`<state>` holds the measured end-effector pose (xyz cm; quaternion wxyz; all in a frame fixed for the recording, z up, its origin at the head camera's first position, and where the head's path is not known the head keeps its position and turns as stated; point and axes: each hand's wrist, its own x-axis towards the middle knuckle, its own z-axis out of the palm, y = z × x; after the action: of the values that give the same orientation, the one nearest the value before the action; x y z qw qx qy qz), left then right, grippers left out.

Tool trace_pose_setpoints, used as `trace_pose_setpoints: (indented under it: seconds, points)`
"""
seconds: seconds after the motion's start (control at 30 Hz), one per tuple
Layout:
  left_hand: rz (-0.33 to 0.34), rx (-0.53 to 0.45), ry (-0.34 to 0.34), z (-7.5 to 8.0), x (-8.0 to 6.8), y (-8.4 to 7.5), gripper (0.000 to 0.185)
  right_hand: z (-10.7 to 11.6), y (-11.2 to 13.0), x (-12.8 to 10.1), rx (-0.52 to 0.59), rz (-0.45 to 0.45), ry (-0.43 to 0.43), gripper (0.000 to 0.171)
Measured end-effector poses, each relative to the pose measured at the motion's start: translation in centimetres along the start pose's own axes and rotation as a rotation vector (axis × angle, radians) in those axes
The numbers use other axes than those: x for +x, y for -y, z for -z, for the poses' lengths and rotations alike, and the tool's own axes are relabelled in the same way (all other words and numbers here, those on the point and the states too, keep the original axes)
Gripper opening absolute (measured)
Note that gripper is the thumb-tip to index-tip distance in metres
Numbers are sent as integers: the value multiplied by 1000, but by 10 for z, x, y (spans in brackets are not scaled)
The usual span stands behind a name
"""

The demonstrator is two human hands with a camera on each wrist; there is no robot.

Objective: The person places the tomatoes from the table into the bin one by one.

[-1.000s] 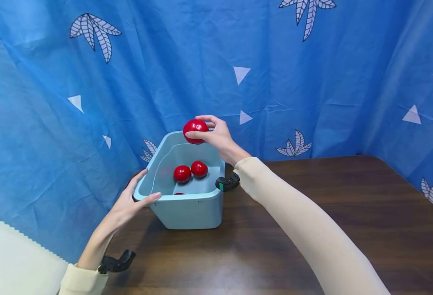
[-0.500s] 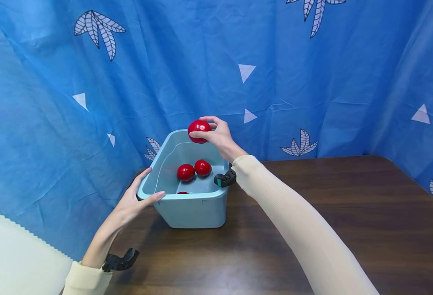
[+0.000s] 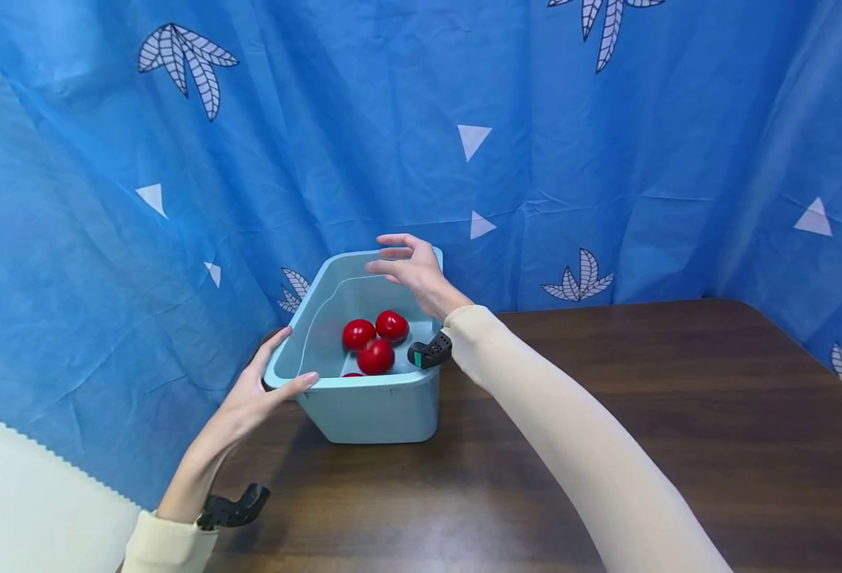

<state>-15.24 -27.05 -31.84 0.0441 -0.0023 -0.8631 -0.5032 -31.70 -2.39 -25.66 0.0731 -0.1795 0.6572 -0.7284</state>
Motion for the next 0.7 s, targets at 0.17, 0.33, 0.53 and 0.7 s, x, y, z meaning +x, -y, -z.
trace_pose_setpoints:
  seconds: [0.17,0.33,0.53,0.7]
  points:
    - [-6,5,-1,0,0,1,102,12,5,-6,1,-3,15,59]
    - [-12,6,-2,-1,0,1,102,42,5,-13,-30,-8,2,61]
    - [-20,4,3,-3,1,1,101,98,-15,-32,-93,-59,0,60]
    - [-11,19,-2,-1,0,2,102,142,-47,-57,-156,-134,59,61]
